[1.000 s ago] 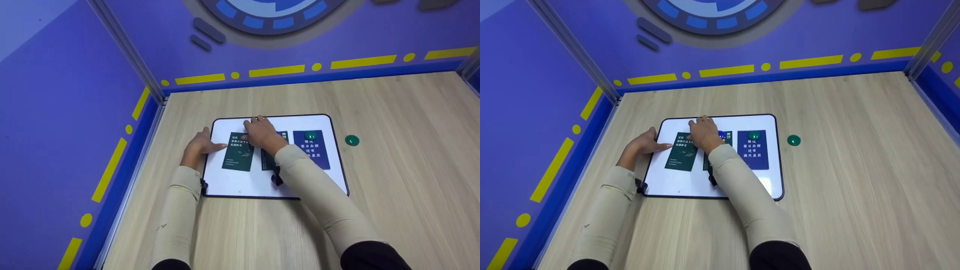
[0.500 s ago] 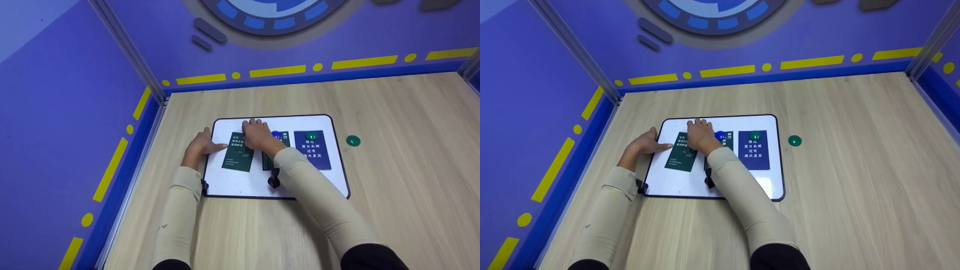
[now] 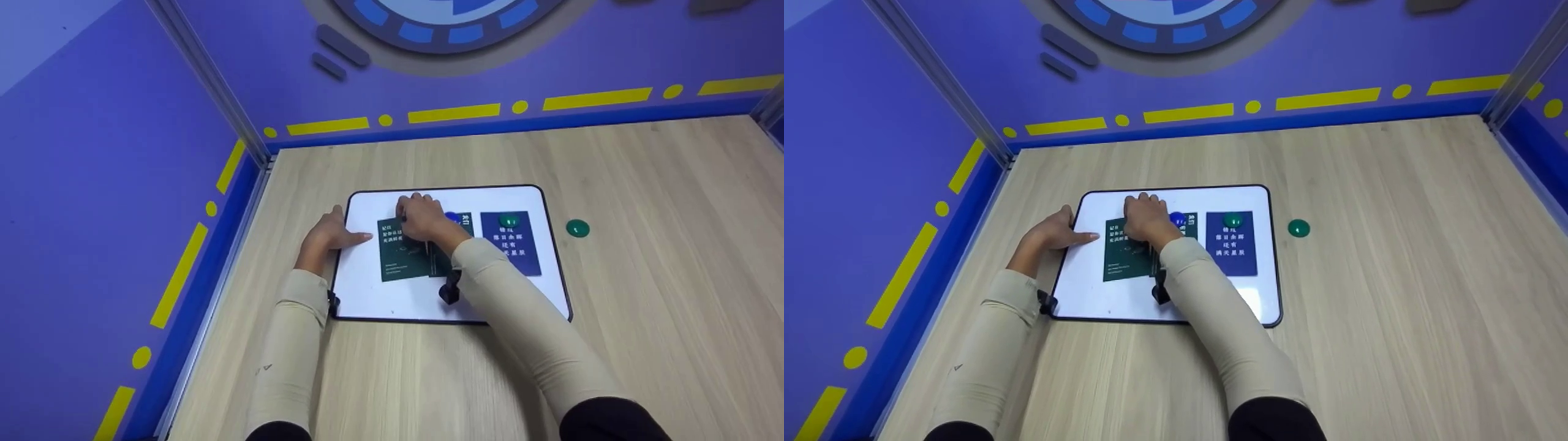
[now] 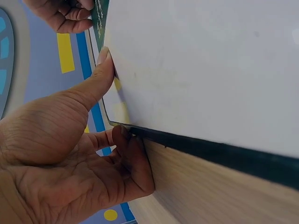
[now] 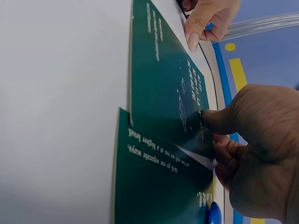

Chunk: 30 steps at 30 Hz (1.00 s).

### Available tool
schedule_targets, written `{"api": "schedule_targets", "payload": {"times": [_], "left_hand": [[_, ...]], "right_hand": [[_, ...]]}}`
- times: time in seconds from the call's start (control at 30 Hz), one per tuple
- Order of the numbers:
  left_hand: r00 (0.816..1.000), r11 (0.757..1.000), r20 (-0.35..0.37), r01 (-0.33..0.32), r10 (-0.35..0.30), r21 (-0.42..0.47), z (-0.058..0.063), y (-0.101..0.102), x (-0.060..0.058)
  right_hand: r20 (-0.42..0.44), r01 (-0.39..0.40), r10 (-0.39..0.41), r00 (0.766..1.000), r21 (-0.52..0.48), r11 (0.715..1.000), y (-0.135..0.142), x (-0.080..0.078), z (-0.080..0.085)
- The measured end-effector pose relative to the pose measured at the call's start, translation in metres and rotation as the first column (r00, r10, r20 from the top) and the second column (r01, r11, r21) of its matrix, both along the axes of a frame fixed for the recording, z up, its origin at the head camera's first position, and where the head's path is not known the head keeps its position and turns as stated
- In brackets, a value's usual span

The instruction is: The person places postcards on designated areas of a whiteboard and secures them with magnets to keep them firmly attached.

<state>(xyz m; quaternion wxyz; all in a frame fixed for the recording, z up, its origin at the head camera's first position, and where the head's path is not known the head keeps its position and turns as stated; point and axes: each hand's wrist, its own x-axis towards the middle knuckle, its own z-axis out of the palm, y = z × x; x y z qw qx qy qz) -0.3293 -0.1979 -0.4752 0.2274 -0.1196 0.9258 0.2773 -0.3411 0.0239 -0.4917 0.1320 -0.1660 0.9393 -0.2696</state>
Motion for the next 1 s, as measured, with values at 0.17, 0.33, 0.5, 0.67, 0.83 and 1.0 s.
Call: {"api": "schedule_targets", "payload": {"times": [0.17,0.33,0.5,0.67,0.83,1.0], "left_hand": [[1.0,1.0,-0.011,0.007,-0.007,0.003,0.0007,-0.0004,-0.001],[1.0,1.0,-0.007,0.026,-0.026,-0.016,-0.0003,-0.001,-0.001],[0.999,0.999,-0.008,0.031,-0.031,-0.02,-0.001,-0.0011,-0.0005],[1.0,1.0,-0.001,0.018,-0.018,-0.007,-0.0026,-0.0018,-0.0004],[1.0,1.0,0.007,0.012,-0.012,-0.006,-0.0036,-0.0031,-0.0009],[1.0,1.0,0.012,-0.001,0.001,0.006,-0.0036,-0.0033,-0.0012]], "right_hand": [[-0.001,0.011,-0.011,1.0,-0.016,1.0,0.0003,0.0,0.0019],[0.018,0.017,-0.016,1.0,-0.034,0.999,0.0015,-0.0005,0.0005],[0.02,0.02,-0.02,1.0,-0.031,0.999,0.0022,-0.001,-0.0015],[0.022,0.021,-0.02,1.0,-0.037,0.999,0.0021,-0.0009,-0.0034],[0.02,0.019,-0.018,1.0,-0.036,0.999,0.0016,-0.001,-0.0046],[0.012,0.018,-0.018,1.0,-0.031,0.999,0.0014,-0.0002,-0.0041]]}}
